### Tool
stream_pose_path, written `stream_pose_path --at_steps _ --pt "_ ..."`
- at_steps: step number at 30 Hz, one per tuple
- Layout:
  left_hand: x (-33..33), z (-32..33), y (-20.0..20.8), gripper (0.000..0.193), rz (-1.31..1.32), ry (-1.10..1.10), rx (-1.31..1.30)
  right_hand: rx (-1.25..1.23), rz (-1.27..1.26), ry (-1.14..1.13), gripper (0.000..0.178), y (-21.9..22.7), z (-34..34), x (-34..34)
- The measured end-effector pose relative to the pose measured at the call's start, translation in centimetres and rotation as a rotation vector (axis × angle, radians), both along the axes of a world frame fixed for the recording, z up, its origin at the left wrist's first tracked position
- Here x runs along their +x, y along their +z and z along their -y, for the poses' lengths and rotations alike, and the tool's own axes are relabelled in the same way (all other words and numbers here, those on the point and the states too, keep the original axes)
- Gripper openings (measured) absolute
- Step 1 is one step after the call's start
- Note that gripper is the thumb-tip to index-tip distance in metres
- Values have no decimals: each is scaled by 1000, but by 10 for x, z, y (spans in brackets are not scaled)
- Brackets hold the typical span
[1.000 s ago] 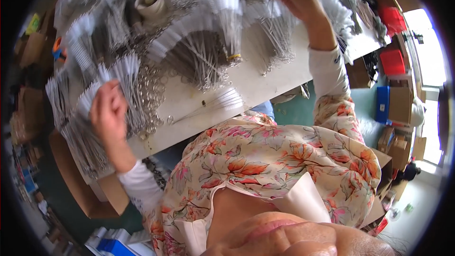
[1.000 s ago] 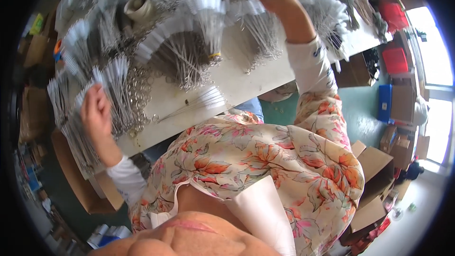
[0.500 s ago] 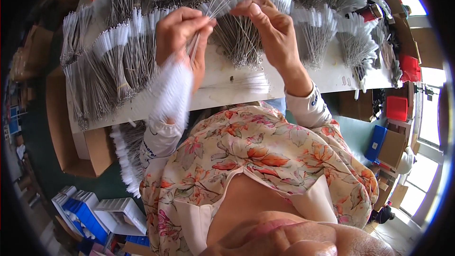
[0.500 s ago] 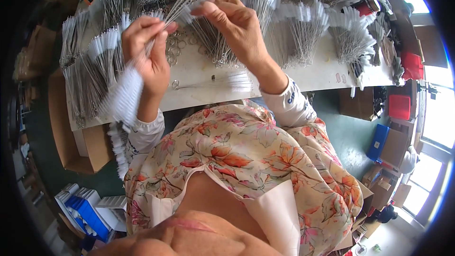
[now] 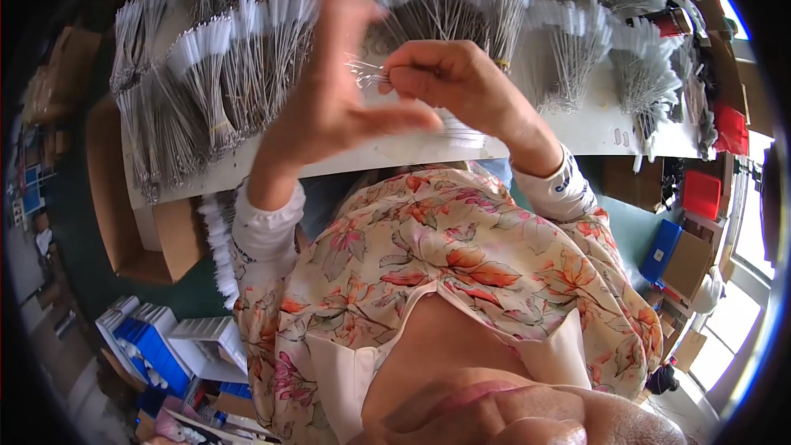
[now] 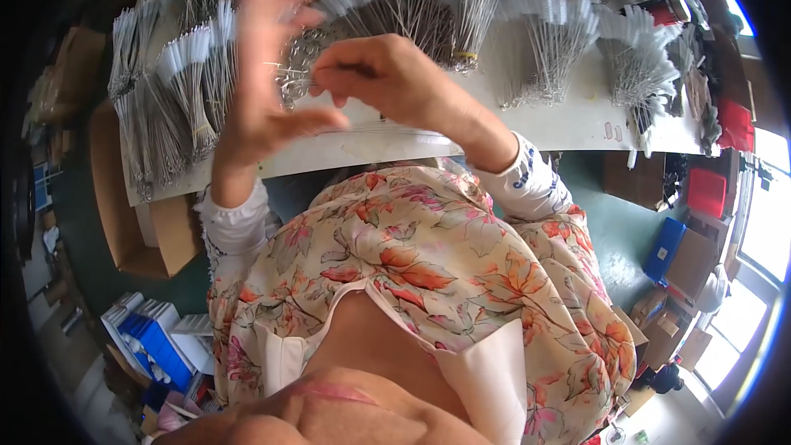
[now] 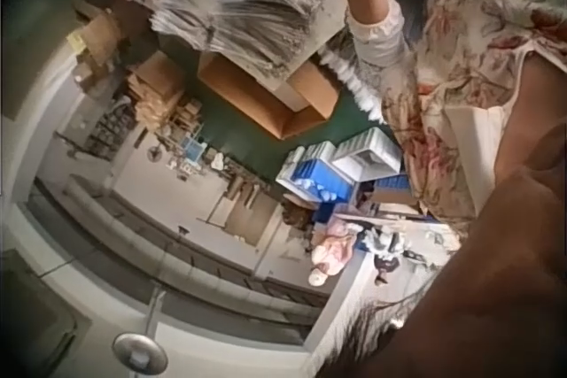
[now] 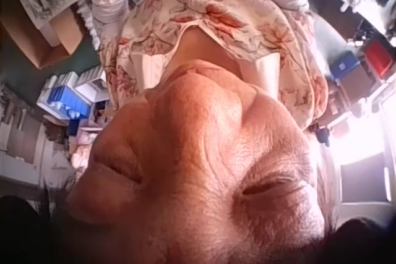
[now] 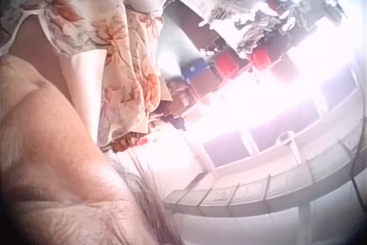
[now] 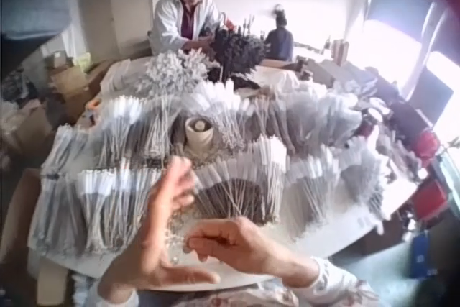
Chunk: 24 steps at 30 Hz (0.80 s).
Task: Assembling small technical brushes by manually attaching metal rings to the brush heads.
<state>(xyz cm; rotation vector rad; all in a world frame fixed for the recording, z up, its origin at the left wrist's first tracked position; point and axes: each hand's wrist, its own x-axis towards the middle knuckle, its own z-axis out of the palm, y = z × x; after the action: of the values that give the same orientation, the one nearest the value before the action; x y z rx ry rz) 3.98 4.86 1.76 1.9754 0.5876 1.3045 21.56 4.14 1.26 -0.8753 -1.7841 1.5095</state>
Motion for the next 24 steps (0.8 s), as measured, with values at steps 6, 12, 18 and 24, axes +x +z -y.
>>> stream_pose_path --at_steps 6,12,18,24 --pt "-19 8 -11 49 48 -101 -183 -134 15 94 17 17 5 9" --pt "-5 29 -18 20 -122 57 164 -503 -29 280 20 7 12 25" --pt "-45 53 -79 18 -404 578 -364 402 1280 -138 9 -61 62 134" --pt "-51 68 -117 13 -689 523 -359 256 502 -260 10 -72 71 88"
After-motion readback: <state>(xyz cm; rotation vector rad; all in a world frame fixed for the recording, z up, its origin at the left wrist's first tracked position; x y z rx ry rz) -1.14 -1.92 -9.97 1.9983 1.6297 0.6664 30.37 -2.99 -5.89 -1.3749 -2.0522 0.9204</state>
